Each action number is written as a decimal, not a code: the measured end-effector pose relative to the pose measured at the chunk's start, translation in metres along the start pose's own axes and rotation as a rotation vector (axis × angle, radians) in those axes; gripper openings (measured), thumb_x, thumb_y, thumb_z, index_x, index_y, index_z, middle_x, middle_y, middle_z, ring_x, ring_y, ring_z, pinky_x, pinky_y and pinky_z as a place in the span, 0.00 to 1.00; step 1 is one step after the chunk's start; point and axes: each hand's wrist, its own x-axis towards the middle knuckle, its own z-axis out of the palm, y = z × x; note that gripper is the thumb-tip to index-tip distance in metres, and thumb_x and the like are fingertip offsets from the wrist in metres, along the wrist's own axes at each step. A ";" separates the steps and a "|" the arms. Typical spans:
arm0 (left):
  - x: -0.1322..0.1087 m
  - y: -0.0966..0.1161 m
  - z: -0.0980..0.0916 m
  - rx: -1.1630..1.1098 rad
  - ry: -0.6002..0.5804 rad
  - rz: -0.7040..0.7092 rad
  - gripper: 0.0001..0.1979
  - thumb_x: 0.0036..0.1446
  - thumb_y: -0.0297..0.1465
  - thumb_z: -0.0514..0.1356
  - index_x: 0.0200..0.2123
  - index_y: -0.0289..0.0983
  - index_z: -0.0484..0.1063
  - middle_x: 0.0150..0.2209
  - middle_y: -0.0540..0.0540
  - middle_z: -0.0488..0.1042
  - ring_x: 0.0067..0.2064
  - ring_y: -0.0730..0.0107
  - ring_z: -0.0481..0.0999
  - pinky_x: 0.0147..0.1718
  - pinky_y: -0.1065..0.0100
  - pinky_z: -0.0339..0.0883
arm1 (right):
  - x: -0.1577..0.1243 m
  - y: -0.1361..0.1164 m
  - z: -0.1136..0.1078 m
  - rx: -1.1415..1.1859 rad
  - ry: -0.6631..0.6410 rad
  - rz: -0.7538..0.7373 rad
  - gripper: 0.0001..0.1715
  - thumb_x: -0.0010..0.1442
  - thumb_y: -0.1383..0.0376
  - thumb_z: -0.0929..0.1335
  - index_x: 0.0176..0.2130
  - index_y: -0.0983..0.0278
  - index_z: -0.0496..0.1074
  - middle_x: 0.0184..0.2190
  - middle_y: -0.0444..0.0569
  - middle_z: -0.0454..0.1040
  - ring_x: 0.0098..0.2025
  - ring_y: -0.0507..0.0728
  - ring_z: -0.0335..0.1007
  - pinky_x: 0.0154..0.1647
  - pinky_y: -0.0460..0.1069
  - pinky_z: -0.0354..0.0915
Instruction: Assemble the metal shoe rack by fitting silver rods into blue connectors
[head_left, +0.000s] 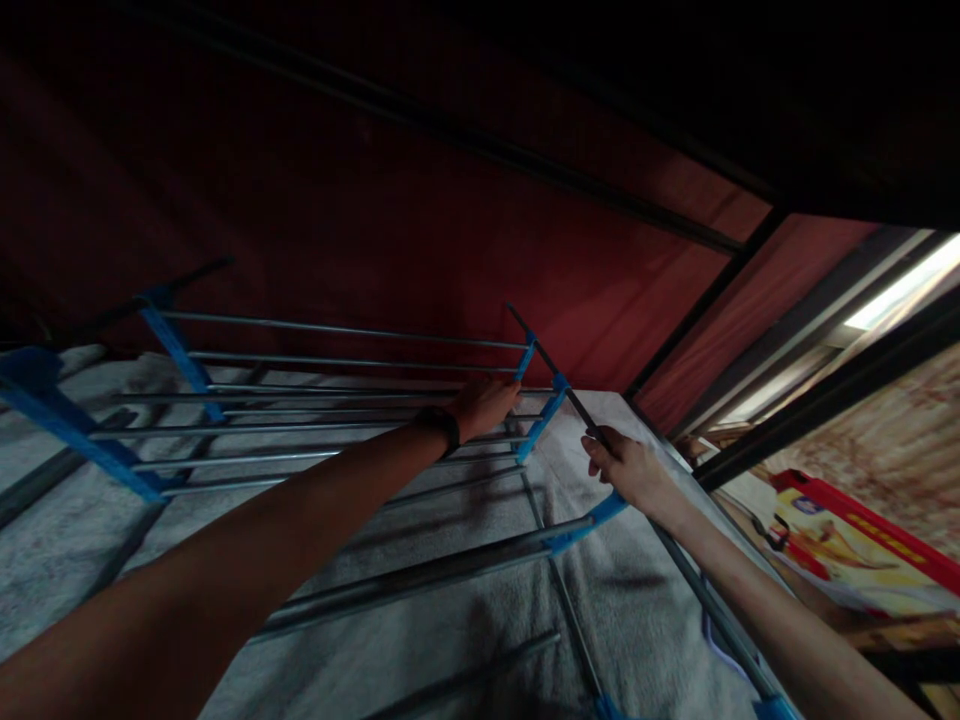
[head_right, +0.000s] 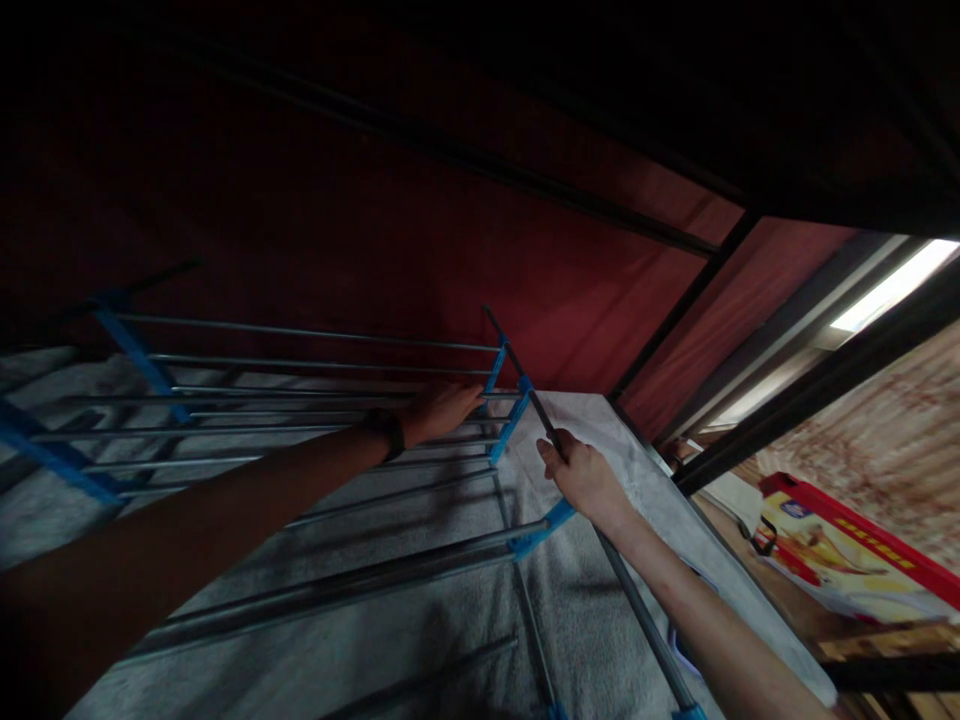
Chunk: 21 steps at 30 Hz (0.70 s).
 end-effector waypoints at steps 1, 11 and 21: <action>0.000 0.001 0.000 0.002 0.008 -0.001 0.15 0.70 0.36 0.47 0.50 0.36 0.68 0.42 0.41 0.81 0.43 0.55 0.81 0.34 0.63 0.66 | 0.000 0.000 0.000 0.005 0.001 0.004 0.22 0.68 0.49 0.56 0.43 0.61 0.67 0.29 0.47 0.78 0.30 0.56 0.75 0.32 0.48 0.62; 0.000 0.006 0.004 0.013 0.035 0.011 0.12 0.69 0.29 0.47 0.48 0.39 0.68 0.43 0.43 0.80 0.44 0.57 0.80 0.35 0.62 0.65 | 0.002 0.001 0.002 0.099 0.011 0.006 0.16 0.65 0.56 0.57 0.40 0.61 0.68 0.27 0.45 0.77 0.26 0.54 0.73 0.31 0.48 0.63; 0.001 0.005 -0.001 0.037 0.015 0.041 0.13 0.67 0.27 0.48 0.50 0.38 0.68 0.45 0.42 0.80 0.44 0.58 0.79 0.37 0.61 0.65 | 0.003 0.007 0.003 0.173 -0.009 0.045 0.24 0.63 0.53 0.58 0.49 0.64 0.69 0.24 0.44 0.76 0.25 0.55 0.73 0.31 0.49 0.66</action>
